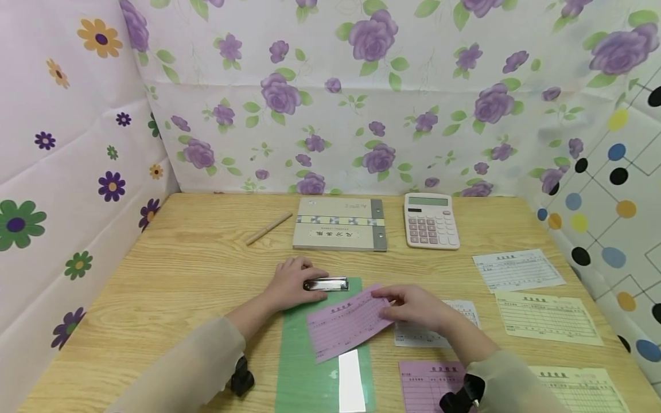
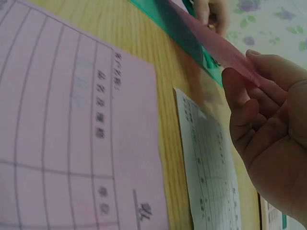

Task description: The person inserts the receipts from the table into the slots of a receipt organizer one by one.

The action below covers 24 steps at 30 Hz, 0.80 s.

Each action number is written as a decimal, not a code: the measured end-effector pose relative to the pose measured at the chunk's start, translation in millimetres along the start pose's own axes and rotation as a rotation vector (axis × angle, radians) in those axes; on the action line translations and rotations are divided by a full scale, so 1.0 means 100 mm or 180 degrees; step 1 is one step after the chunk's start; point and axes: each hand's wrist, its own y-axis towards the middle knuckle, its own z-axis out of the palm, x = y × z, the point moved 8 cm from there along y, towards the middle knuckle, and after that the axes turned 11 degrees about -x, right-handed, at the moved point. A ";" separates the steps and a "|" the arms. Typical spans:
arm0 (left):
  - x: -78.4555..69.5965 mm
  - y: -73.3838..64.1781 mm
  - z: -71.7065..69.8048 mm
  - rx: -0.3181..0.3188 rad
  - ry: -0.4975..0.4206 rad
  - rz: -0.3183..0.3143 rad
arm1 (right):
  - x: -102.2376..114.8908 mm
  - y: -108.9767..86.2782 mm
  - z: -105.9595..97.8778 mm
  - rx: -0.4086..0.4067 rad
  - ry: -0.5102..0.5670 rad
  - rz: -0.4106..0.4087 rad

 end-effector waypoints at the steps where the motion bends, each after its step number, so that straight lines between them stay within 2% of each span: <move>1: 0.00 0.01 0.00 0.0002 -0.0013 -0.0016 | 0.02 0.01 0.04 0.0030 -0.0008 -0.0013; 6: 0.00 0.03 -0.03 0.0015 -0.0082 -0.0079 | 0.09 0.06 0.17 0.0135 -0.0051 -0.0038; 14: -0.06 0.05 -0.07 0.0035 -0.0137 0.0020 | 0.18 0.13 0.31 0.0216 -0.0058 -0.0016; 24: -0.09 0.09 0.00 0.0073 -0.0190 0.0048 | 0.15 0.19 0.35 0.0040 -0.0113 0.0011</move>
